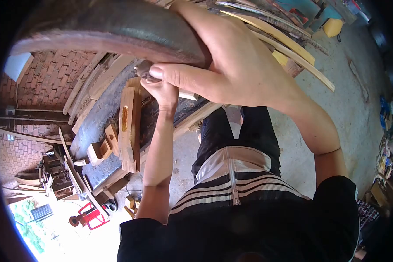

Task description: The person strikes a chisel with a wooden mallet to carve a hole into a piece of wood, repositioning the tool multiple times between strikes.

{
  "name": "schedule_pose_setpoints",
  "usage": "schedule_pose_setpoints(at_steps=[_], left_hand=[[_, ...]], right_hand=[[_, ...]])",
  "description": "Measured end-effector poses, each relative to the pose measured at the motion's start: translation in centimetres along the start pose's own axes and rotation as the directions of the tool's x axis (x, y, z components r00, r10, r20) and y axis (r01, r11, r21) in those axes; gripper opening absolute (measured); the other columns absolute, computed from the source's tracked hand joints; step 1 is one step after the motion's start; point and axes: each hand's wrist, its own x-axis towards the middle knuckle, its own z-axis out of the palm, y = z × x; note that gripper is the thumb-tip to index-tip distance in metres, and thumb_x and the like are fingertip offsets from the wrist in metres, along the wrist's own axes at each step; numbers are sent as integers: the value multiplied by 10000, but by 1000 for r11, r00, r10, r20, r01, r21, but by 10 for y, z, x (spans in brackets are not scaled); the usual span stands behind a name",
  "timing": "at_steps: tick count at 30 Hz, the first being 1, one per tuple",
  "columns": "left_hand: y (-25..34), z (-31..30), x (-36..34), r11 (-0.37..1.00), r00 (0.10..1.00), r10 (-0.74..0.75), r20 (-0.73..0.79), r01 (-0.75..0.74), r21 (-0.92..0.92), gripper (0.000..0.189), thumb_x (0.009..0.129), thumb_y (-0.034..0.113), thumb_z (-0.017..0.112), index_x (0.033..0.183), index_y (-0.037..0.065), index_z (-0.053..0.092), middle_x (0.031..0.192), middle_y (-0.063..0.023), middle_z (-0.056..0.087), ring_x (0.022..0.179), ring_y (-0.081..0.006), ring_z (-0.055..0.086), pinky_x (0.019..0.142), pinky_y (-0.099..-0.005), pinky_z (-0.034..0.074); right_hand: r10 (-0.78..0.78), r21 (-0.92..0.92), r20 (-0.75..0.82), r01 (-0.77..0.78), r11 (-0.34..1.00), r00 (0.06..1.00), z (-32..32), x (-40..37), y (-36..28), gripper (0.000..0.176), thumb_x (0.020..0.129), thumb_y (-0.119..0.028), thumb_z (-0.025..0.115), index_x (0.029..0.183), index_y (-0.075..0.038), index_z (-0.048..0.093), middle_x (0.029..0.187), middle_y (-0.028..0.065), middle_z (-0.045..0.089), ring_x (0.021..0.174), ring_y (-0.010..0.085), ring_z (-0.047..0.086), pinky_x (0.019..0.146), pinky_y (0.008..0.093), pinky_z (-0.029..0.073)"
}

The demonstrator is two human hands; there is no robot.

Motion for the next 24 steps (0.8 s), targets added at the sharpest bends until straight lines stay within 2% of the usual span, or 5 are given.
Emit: schedule_pose_setpoints(at_steps=[3, 7, 9, 16, 24], left_hand=[[14, 4, 0, 863, 915, 400, -50, -357, 358, 311, 796, 113, 765, 1006, -14, 573, 920, -81, 655, 836, -165, 627, 814, -324, 524], [33, 4, 5, 943, 964, 221, 145, -249, 220, 259, 826, 91, 741, 1011, -23, 601, 935, -81, 659, 846, -165, 625, 829, -321, 522], [53, 20, 1, 996, 996, 85, -8, -86, -33, 115, 885, 26, 670, 812, 39, 582, 691, -11, 608, 594, -82, 561, 526, -248, 455], [40, 9, 3, 988, 1000, -25, -7, 23, -155, 214, 942, 31, 615, 803, 95, 466, 583, 23, 410, 456, -48, 346, 402, -233, 271], [40, -20, 9, 979, 877, -78, -473, -22, -203, 318, 934, 131, 633, 686, 123, 434, 562, -5, 444, 411, -61, 333, 355, -262, 252]], right_hand=[[406, -322, 424, -285, 903, 809, -10, -4, -13, 418, 848, -311, 762, 1031, 1, 552, 812, 184, 654, 742, 337, 669, 670, 421, 515], [327, -68, 473, -336, 939, 818, -5, -26, 17, 397, 856, -297, 738, 1043, -3, 547, 790, 181, 652, 680, 321, 660, 629, 434, 514], [219, 47, 250, -238, 970, 943, 9, -35, 35, 443, 873, -335, 705, 1100, 25, 579, 771, 161, 690, 611, 286, 676, 614, 392, 552], [764, -162, 429, -791, 589, 481, 48, -102, 113, 557, 889, -410, 657, 1187, 40, 521, 703, 169, 673, 498, 258, 663, 536, 394, 551], [799, -358, 399, -726, 587, 449, 73, -142, 130, 523, 875, -400, 653, 1152, 14, 494, 848, 277, 689, 710, 392, 706, 691, 489, 568]])
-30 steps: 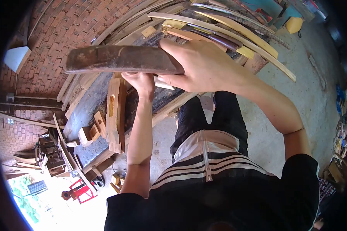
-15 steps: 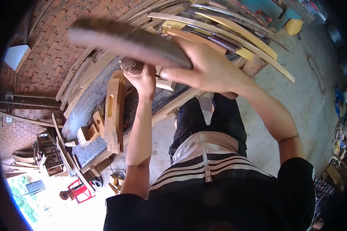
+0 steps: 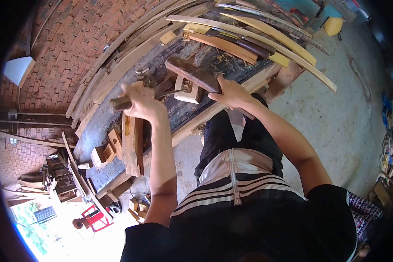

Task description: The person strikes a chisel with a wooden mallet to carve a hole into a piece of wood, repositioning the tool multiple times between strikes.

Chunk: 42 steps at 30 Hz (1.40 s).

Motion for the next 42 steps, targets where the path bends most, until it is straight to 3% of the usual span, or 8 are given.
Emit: schedule_pose_setpoints(at_steps=[3, 18, 21, 24, 29, 32, 36, 42], left_hand=[[0, -6, 8, 999, 983, -46, -176, 44, -15, 417, 979, 229, 647, 659, 123, 400, 565, 12, 422, 423, -72, 316, 385, -262, 253], [8, 39, -6, 997, 990, -73, 121, 69, 35, 416, 1001, 317, 650, 694, 135, 437, 569, 56, 380, 466, -45, 331, 421, -253, 253], [10, 39, -6, 998, 991, -67, 117, 69, -11, 374, 1007, 337, 636, 754, 109, 483, 608, 44, 418, 500, -73, 386, 487, -254, 376], [10, 31, 6, 994, 935, -59, 349, 21, 112, 297, 995, 306, 644, 868, 43, 591, 643, -8, 566, 602, -132, 582, 690, -320, 541], [8, 26, 17, 901, 818, 21, 575, -264, 344, 295, 982, 268, 650, 813, 34, 588, 583, -43, 590, 601, -157, 642, 593, -288, 535], [-3, 41, 9, 1000, 888, -27, 458, 24, 13, 352, 974, 244, 648, 708, 43, 535, 548, -25, 528, 436, -122, 518, 424, -271, 432], [-10, 52, 9, 996, 882, -87, 462, 77, 40, 354, 962, 221, 671, 678, 96, 500, 518, 9, 467, 398, -64, 409, 359, -245, 299], [-11, 63, -5, 993, 896, -109, 430, 76, 94, 372, 923, 141, 723, 628, 106, 498, 518, 31, 498, 406, -48, 428, 385, -238, 307]], right_hand=[[-43, -136, -68, 33, 990, 997, 2, -4, 0, 522, 870, -397, 655, 1156, 12, 500, 906, 303, 687, 846, 451, 694, 769, 527, 557], [-48, -157, -150, 25, 987, 988, 10, -5, 3, 527, 849, -394, 653, 1156, 13, 519, 932, 297, 695, 903, 466, 690, 820, 535, 553], [-44, -136, -149, 24, 990, 988, 12, -5, 3, 554, 852, -393, 655, 1190, 23, 512, 926, 298, 695, 899, 463, 692, 817, 535, 554], [-36, -132, -133, 19, 991, 990, 10, -6, 2, 596, 854, -390, 658, 1239, 36, 495, 921, 301, 695, 900, 462, 693, 816, 538, 554], [-26, -121, -118, 12, 993, 993, 13, -4, 3, 628, 857, -395, 665, 1270, 37, 474, 923, 306, 693, 901, 468, 692, 818, 545, 550], [-20, -126, -141, 2, 992, 990, 15, -4, 4, 616, 858, -402, 666, 1257, 27, 476, 925, 308, 692, 899, 477, 690, 815, 551, 550], [-8, -124, -132, -8, 992, 991, 17, -3, 4, 575, 859, -406, 668, 1211, 12, 488, 927, 307, 692, 898, 481, 689, 809, 555, 549], [-23, -114, -141, 7, 993, 990, 18, -2, 7, 557, 856, -415, 669, 1177, 6, 494, 907, 304, 693, 890, 478, 689, 806, 553, 549]])
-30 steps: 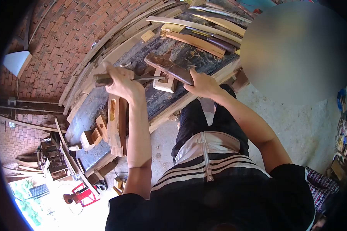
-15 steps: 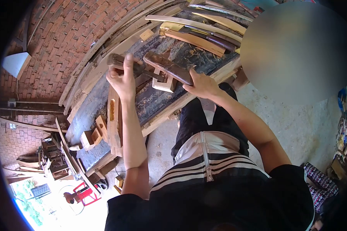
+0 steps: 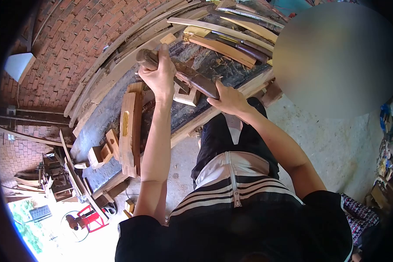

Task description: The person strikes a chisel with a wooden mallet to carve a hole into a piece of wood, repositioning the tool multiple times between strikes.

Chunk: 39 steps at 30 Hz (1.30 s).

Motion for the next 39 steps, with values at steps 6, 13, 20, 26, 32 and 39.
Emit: schedule_pose_setpoints(at_steps=[6, 13, 20, 26, 32, 39], left_hand=[[-11, 5, -1, 989, 993, 70, 90, -81, 121, 311, 916, 144, 743, 680, 110, 543, 553, 40, 504, 429, -36, 420, 391, -214, 294], [-6, 20, -9, 955, 979, 180, 97, -198, 220, 243, 887, 120, 756, 712, 77, 593, 614, 67, 564, 516, -15, 464, 473, -217, 370], [-11, 24, -17, 931, 991, 50, 128, -93, 353, 168, 829, 94, 750, 945, -4, 678, 786, -134, 704, 670, -96, 611, 657, -300, 521], [-7, 31, -42, 955, 974, 42, 220, -104, 278, 222, 731, 46, 733, 948, 25, 691, 773, -208, 664, 701, -333, 702, 666, -341, 552], [-14, 29, -44, 894, 943, 146, 300, -256, 369, 213, 705, 87, 756, 886, 59, 647, 749, -190, 653, 742, -403, 657, 638, -414, 543], [-14, 36, -41, 928, 945, 219, 242, -279, 247, 223, 699, 115, 765, 865, 50, 631, 731, -202, 620, 732, -428, 609, 604, -426, 505]], right_hand=[[-41, -11, -34, 40, 999, 999, 7, 2, 5, 569, 851, -414, 675, 1193, 2, 492, 887, 276, 701, 836, 459, 696, 760, 528, 560], [134, 822, 326, -350, 450, 936, -31, -1, -6, 380, 816, -281, 785, 1049, -50, 595, 633, 15, 553, 444, 130, 542, 372, 287, 444], [-88, 722, -388, 363, 589, 917, -174, -45, -90, 364, 899, -284, 720, 1106, -22, 573, 668, 4, 540, 459, 67, 489, 407, 221, 402], [-317, 271, -322, 408, 872, 892, -166, -66, -77, 438, 897, -236, 712, 1225, 10, 557, 804, 48, 600, 521, 67, 511, 454, 227, 380], [-209, 526, -376, 393, 754, 903, -173, -95, -93, 409, 905, -182, 664, 1220, 46, 536, 782, 51, 586, 490, 79, 486, 462, 223, 391], [-263, 186, -147, 288, 939, 953, -168, -93, -76, 373, 927, -163, 584, 1216, 58, 501, 738, 41, 537, 497, 78, 475, 434, 234, 386]])
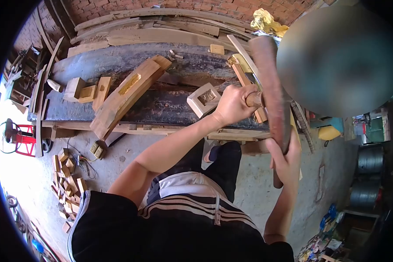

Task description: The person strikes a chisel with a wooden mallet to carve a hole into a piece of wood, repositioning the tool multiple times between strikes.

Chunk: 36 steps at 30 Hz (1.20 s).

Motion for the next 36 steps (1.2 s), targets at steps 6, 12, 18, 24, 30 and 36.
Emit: schedule_pose_setpoints(at_steps=[6, 12, 18, 24, 30, 36], left_hand=[[2, -5, -2, 999, 998, -35, 61, 33, 23, 205, 704, 85, 751, 879, 52, 652, 766, -202, 641, 755, -425, 629, 635, -411, 526], [0, -16, 4, 995, 999, -42, -26, 39, -97, 118, 749, 43, 730, 848, 17, 673, 708, -147, 638, 621, -192, 617, 651, -317, 520], [-10, -67, 25, 928, 866, -342, -364, 250, -276, 184, 967, 201, 638, 861, 66, 571, 693, -4, 552, 602, -73, 502, 525, -246, 385], [-9, -89, 11, 901, 956, -214, -201, 114, -419, 233, 1039, 244, 501, 1205, 88, 449, 906, -22, 521, 733, -98, 492, 696, -225, 449], [1, -116, 30, 997, 994, -58, 97, 53, 52, 209, 1005, 125, 608, 1139, -20, 540, 953, -143, 713, 874, -202, 717, 776, -318, 584], [12, -103, 62, 995, 970, 34, -243, -10, 100, 232, 928, 156, 715, 904, 26, 525, 700, -116, 671, 546, -161, 657, 546, -309, 572]], right_hand=[[-32, 203, -152, 63, 977, 988, 4, -5, -10, 383, 925, -196, 611, 1216, 31, 510, 726, 43, 531, 511, 92, 473, 459, 230, 396], [185, 441, 69, -196, 876, 980, 22, 6, 4, 569, 909, -242, 701, 1354, 29, 474, 747, 36, 567, 495, 84, 502, 435, 259, 413], [252, 419, 173, -303, 856, 952, 76, 43, 88, 591, 899, -367, 717, 1278, 32, 500, 684, 40, 545, 428, 131, 513, 391, 295, 445], [369, 270, 283, -443, 855, 885, 129, 46, 127, 611, 868, -437, 725, 1250, -1, 533, 736, 112, 606, 445, 193, 588, 416, 334, 487], [406, 375, 272, -485, 790, 872, 136, 36, 162, 580, 867, -418, 712, 1192, 32, 542, 796, 122, 633, 458, 208, 604, 416, 333, 503], [421, 352, 169, -453, 819, 891, 133, 20, 151, 581, 880, -432, 691, 1176, 46, 542, 735, 124, 602, 463, 216, 613, 442, 348, 500]])
